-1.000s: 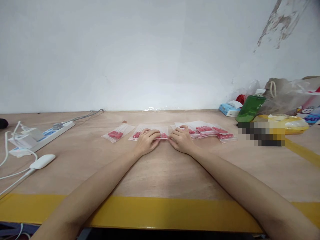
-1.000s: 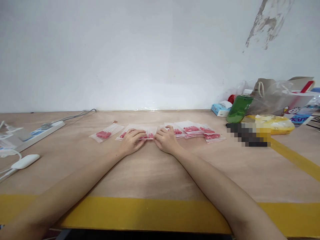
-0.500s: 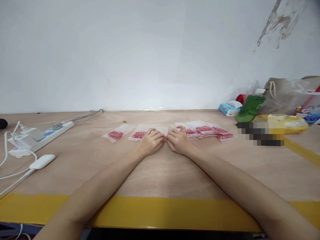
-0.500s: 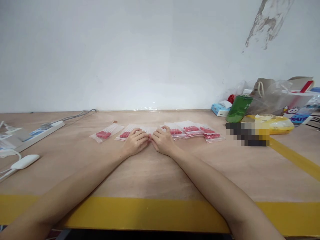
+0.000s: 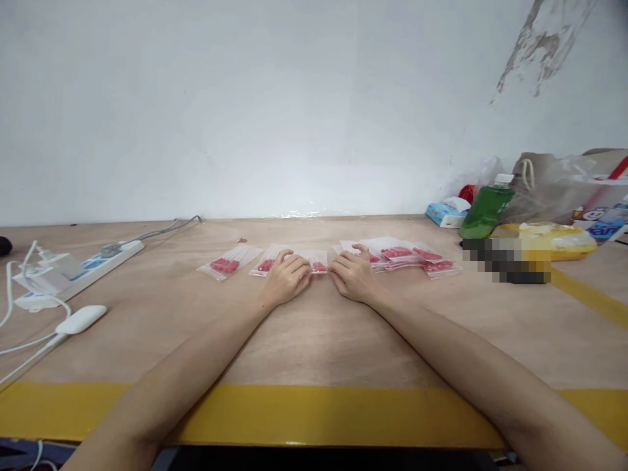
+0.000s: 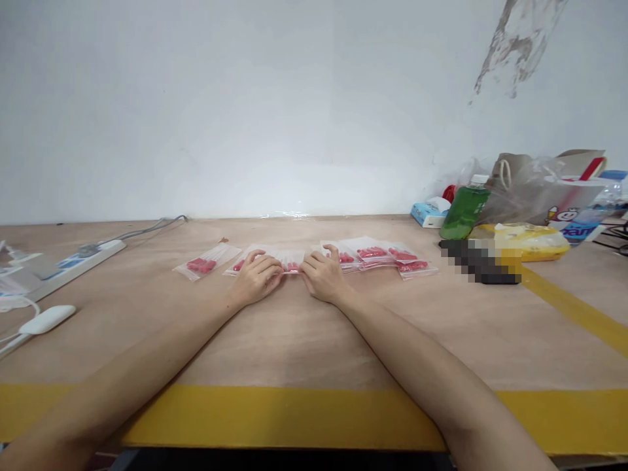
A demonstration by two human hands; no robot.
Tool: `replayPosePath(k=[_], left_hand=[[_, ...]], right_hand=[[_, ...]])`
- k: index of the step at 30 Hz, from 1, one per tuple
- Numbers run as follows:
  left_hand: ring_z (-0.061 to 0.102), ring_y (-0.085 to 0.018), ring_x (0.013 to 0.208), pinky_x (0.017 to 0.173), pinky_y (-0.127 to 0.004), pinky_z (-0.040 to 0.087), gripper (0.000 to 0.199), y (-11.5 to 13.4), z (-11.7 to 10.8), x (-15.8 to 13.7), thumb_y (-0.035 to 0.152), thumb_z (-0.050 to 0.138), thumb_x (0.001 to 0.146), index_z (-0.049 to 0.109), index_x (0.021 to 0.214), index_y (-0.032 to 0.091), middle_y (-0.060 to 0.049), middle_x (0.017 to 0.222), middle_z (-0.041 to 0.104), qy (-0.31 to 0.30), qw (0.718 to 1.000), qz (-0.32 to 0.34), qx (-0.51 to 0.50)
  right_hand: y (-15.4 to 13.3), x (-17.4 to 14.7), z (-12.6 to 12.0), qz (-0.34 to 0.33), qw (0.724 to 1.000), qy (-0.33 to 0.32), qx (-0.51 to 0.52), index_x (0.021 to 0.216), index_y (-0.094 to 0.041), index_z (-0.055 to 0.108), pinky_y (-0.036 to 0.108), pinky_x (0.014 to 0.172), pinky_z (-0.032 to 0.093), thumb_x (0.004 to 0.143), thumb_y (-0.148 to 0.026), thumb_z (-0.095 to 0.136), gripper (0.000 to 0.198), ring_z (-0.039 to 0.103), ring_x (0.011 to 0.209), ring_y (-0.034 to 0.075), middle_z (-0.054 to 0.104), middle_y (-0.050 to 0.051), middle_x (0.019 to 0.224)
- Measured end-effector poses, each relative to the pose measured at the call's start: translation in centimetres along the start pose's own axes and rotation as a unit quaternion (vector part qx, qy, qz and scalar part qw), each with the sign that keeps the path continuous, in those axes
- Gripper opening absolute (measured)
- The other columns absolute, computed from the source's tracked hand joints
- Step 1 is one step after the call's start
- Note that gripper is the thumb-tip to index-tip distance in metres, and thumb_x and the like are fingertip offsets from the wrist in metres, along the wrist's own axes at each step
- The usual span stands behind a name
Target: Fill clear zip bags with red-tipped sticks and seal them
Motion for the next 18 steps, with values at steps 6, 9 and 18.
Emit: replayPosePath(k=[6,9,18], left_hand=[[0.057,-0.015,0.078,0.087,-0.039,0.036,0.011,-0.6,-0.5,-0.6,0.016,0.046,0.082,0.055,0.077,0.019,-0.002,0.081,0.064,0.007,1.000,0.004,0.004],[0.057,-0.015,0.077,0.086,-0.039,0.036,0.012,-1.2,-0.9,-1.1,0.016,0.045,0.083,0.054,0.077,0.019,-0.002,0.080,0.063,-0.001,1.000,-0.008,0.003],[0.054,-0.013,0.068,0.085,-0.035,0.039,0.023,-1.4,-0.8,-1.6,0.008,0.035,0.085,0.052,0.072,0.017,-0.002,0.074,0.061,0.001,1.000,-0.007,0.011]], right_hand=[[0.8,-0.4,0.0,0.016,1.000,0.001,0.001,0.073,-0.018,0.057,0.041,0.094,0.012,0.083,-0.019,0.043,0.017,0.048,0.077,0.013,0.061,0.000,0.072],[1.4,-0.6,-0.2,0.031,1.000,0.001,-0.001,0.073,-0.019,0.057,0.041,0.094,0.012,0.081,-0.018,0.044,0.015,0.048,0.077,0.013,0.061,0.000,0.071],[1.7,-0.8,-0.1,0.038,0.999,-0.029,-0.007,0.072,-0.018,0.057,0.043,0.096,0.010,0.080,-0.019,0.045,0.014,0.049,0.080,0.014,0.062,0.000,0.072]])
Point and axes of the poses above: each hand's wrist, its own x-axis towards the middle knuckle, its own z-axis out of the palm, y = z × x, the point moved 6 cm from there along x, towards the middle knuckle
